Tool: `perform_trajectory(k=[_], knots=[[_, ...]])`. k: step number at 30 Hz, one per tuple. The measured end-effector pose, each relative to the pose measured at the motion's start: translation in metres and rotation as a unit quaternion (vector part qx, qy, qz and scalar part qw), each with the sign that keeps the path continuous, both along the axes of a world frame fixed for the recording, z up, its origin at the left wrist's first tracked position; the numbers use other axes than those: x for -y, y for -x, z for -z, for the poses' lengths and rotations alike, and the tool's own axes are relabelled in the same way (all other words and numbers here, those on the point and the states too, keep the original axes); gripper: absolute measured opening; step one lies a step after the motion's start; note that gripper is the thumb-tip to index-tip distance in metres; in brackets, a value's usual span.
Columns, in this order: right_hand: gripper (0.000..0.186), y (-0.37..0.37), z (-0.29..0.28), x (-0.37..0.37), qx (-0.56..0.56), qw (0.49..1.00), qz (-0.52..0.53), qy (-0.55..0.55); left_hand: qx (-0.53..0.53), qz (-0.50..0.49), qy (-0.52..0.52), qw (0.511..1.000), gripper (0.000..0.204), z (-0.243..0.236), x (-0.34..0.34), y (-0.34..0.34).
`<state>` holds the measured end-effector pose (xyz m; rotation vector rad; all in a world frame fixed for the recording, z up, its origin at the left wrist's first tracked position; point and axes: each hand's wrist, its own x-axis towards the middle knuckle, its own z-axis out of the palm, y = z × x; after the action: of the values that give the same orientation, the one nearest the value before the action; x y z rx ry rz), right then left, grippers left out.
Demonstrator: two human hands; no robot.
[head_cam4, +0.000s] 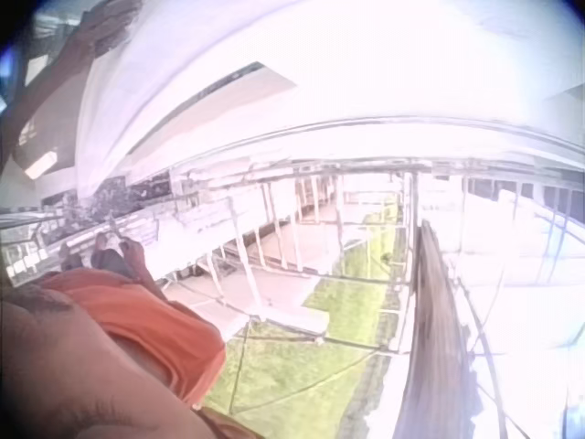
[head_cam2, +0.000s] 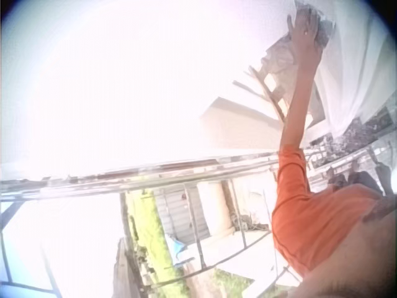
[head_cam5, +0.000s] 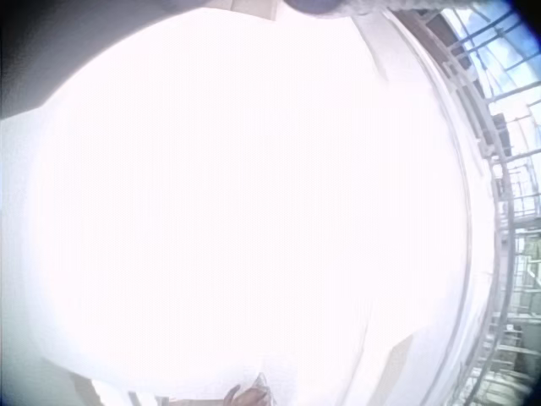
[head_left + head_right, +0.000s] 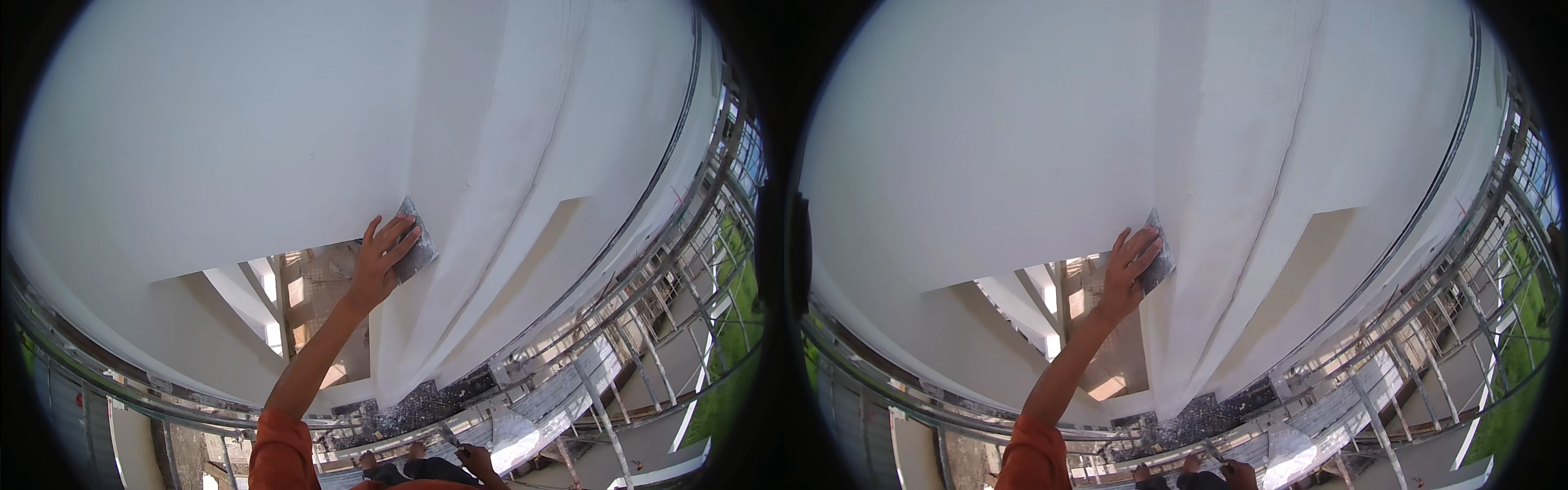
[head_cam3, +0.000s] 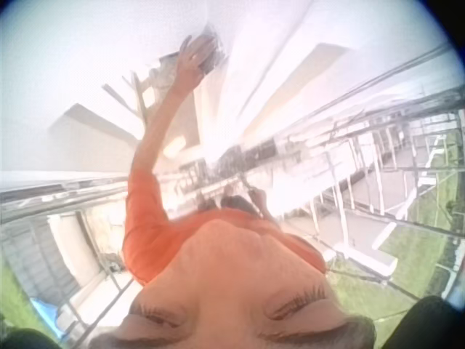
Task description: The person applies plaster to a white wall using a trowel and a hawk while standing on scaffolding. They repeatedly scoop plaster from the hawk and smooth it onto the wall surface, occasionally scraping excess material back onto the hawk.
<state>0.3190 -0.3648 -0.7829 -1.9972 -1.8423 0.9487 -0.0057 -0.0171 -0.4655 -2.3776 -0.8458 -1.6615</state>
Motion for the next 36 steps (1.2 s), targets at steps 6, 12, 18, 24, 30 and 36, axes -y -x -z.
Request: perform_trajectory(k=[6, 12, 18, 24, 30, 36], knots=[[0.025, -0.018, 0.023, 0.017, 0.001, 0.999, 0.015, 0.031, -0.001, 0.018, 0.063, 0.998, 0.067, 0.125, 0.012, 0.001], [0.025, -0.034, 0.026, 0.04, 0.042, 0.995, 0.047, 0.073, 0.071, 0.055, 0.158, 0.983, 0.061, 0.26, 0.021, -0.009], [0.022, -0.044, 0.017, 0.071, 0.071, 0.993, 0.072, 0.056, 0.053, 0.004, 0.219, 0.974, 0.061, 0.339, 0.051, -0.015], [0.022, -0.017, -0.018, 0.026, 0.03, 0.998, 0.046, -0.04, 0.291, -0.099, 0.338, 0.889, 0.026, 0.327, 0.139, -0.026], [0.027, 0.064, -0.115, -0.048, -0.439, 0.879, 0.078, 0.171, 0.437, -0.145, 0.444, 0.768, 0.043, 0.281, 0.215, -0.015], [0.03, 0.112, -0.175, -0.078, -0.537, 0.793, -0.06, 0.28, 0.581, -0.058, 0.283, 0.761, 0.027, 0.188, 0.253, 0.012]])
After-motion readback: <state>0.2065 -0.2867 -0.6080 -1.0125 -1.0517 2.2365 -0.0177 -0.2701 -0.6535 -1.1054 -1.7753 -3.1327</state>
